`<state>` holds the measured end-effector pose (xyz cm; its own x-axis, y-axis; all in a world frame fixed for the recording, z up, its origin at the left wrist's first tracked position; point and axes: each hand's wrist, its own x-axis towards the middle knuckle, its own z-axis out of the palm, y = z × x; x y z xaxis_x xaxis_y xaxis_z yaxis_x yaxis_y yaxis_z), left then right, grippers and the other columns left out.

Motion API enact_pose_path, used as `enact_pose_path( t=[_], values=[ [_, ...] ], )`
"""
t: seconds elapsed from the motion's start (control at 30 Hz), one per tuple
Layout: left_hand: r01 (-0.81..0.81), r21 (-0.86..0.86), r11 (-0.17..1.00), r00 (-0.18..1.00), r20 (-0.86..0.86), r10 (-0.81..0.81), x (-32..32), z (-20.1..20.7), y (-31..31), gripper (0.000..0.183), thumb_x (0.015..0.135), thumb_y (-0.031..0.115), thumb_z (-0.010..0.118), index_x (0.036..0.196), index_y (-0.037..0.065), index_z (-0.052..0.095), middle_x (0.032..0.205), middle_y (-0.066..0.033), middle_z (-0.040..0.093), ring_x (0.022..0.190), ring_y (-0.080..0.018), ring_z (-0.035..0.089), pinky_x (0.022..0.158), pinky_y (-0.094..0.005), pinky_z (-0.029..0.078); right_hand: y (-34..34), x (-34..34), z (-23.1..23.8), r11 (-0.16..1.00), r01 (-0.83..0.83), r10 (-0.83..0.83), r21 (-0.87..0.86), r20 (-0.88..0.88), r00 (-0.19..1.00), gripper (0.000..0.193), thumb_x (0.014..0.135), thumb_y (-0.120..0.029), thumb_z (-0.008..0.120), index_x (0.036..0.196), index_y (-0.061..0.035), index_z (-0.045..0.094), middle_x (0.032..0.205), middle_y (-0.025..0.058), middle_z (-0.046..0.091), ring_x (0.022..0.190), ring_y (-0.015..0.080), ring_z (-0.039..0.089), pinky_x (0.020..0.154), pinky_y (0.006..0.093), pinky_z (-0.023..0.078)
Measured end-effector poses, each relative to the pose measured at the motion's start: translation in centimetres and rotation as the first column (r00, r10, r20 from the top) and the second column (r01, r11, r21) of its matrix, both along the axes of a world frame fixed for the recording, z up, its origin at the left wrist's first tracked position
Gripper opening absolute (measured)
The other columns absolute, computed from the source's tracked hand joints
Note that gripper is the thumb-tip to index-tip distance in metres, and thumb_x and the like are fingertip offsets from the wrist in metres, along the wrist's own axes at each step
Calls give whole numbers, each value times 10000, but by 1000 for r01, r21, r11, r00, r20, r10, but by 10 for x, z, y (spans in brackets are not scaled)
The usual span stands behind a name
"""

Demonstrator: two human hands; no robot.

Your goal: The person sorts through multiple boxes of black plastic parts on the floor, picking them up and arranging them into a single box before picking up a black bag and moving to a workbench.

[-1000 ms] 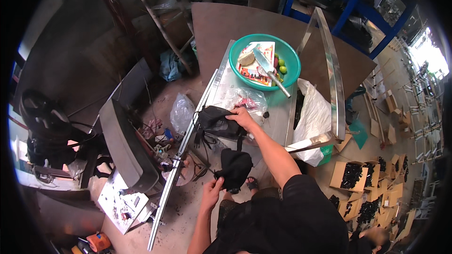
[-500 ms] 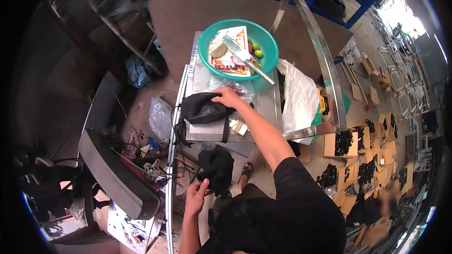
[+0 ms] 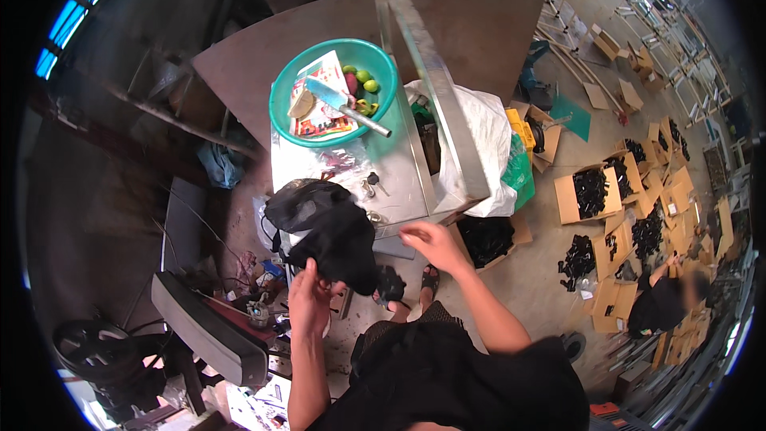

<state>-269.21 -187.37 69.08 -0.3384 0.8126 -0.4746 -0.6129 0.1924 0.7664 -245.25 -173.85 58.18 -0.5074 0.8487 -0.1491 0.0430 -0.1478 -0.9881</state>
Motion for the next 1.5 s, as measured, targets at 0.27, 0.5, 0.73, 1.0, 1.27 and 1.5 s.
enact_pose_path(
  t=[0.27,0.5,0.73,1.0,1.27,1.5],
  values=[
    [11,159,987,1000,-5,-11,26,-22,109,311,1011,327,512,1091,46,620,1015,-48,680,921,-163,646,787,-408,570,-108,102,-120,836,80,-36,-542,91,995,174,937,-98,618,1018,53,645,844,69,682,749,137,659,705,278,539],
    [19,308,951,988,138,-64,26,-49,143,337,1020,313,484,1173,26,574,1238,-102,573,1188,-286,511,1029,-559,418,-115,129,-132,890,145,14,-433,344,939,222,905,-125,655,1047,46,659,828,84,699,777,151,671,698,282,542],
    [-181,386,904,913,407,9,1,-68,139,299,1011,271,503,1148,18,587,1231,-132,589,1200,-302,508,1082,-626,339,-79,75,-84,888,-27,46,-459,32,998,307,938,-235,639,1119,13,656,971,100,703,838,160,672,741,297,541],
    [-326,310,893,824,556,108,-5,-58,116,276,1015,242,492,1133,23,611,1166,-110,636,1075,-258,574,1081,-564,373,-4,-20,15,800,-114,-78,-589,-290,954,495,949,-448,600,1202,-23,585,1076,94,658,925,187,669,772,305,528],
    [-333,452,828,754,655,-54,-27,-106,77,382,1041,284,417,1321,45,518,1336,-137,571,1263,-284,521,1085,-548,387,3,-58,29,697,-283,-185,-659,-546,817,616,900,-523,625,1305,-72,510,1243,137,591,1110,264,590,947,438,462],
    [-326,449,832,643,750,-153,-6,-132,65,386,1056,234,337,1320,13,511,1350,-156,563,1272,-288,521,1141,-539,321,1,-105,28,697,110,-536,-709,-412,737,316,893,-311,701,1138,-129,619,1033,32,676,941,160,637,824,390,518]
  ],
)
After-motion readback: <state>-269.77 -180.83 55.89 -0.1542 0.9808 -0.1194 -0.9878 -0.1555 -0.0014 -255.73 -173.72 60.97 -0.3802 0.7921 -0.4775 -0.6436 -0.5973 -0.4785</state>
